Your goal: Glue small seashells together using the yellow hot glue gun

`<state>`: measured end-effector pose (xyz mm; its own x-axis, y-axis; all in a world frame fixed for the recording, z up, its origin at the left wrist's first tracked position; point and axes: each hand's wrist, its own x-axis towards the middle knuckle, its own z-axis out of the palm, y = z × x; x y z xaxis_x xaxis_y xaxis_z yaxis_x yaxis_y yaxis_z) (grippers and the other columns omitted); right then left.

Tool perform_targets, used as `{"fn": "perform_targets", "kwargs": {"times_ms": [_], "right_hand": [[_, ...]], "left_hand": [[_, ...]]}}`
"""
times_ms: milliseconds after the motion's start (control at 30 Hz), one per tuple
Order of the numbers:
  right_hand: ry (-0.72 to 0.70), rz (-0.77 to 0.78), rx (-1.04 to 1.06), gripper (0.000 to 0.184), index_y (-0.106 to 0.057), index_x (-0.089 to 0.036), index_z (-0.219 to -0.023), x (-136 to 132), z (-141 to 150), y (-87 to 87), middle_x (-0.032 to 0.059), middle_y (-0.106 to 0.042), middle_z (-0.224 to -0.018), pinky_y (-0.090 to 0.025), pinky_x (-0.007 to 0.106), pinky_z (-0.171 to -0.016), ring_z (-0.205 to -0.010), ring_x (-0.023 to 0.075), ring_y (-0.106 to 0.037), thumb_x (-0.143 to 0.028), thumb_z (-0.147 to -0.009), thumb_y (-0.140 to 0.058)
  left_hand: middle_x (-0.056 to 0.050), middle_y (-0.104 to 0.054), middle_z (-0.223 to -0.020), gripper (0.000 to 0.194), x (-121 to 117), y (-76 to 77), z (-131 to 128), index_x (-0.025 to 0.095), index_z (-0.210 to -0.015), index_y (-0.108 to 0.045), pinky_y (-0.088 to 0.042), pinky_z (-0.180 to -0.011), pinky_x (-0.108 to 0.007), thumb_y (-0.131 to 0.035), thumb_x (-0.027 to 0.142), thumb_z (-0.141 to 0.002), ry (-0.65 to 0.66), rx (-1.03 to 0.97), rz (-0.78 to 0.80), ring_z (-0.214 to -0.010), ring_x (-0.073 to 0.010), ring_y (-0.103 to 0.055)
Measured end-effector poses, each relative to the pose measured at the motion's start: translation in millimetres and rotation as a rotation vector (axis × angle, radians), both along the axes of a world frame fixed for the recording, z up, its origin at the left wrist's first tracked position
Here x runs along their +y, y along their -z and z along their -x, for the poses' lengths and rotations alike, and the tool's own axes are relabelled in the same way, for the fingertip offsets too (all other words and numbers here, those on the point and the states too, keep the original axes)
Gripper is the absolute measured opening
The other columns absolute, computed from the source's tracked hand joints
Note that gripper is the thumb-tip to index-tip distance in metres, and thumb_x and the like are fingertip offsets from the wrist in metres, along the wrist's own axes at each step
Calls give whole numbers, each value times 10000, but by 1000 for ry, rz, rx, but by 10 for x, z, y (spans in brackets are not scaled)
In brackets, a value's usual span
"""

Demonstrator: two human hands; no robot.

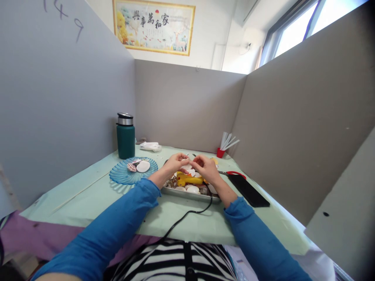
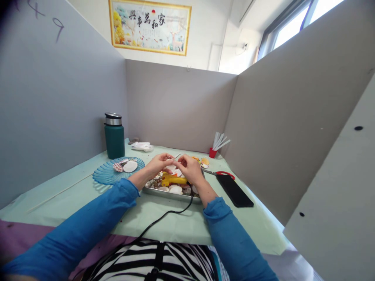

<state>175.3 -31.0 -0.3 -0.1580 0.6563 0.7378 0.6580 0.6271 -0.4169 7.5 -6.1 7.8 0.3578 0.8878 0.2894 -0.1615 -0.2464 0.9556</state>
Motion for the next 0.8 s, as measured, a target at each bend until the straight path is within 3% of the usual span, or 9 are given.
{"fn": "perform_targets", "kwargs": {"times_ms": [167, 467, 800], "right_hand": [[-2, -71, -31, 238, -590, -186, -927, 7, 8, -7, 24, -620, -757, -411, 234, -579, -594, 121, -540, -405, -834, -579], [14, -162, -126, 157, -612, -189, -894, -69, 25, -35, 25, -593, -751, -390, 239, -620, -647, 132, -523, -317, -874, -523], [44, -183, -142, 167, -629, -193, -850, -100, 34, -43, 34, -602, -740, -390, 248, -630, -663, 143, -534, -319, -873, -521]], "left_hand": [[-36, -553, -813, 289, -23, -6, -8, 108, -827, -535, -571, -531, -258, -743, 249, -685, 18, -2, 12, -704, -121, -592], [-23, -583, -783, 348, 4, 22, -7, 138, -921, -494, -561, -545, -266, -700, 348, -735, 134, 42, 34, -647, -141, -654], [-16, -602, -754, 305, -3, 27, -19, 134, -892, -471, -566, -567, -272, -695, 278, -744, 118, 44, 18, -634, -135, -656]]}}
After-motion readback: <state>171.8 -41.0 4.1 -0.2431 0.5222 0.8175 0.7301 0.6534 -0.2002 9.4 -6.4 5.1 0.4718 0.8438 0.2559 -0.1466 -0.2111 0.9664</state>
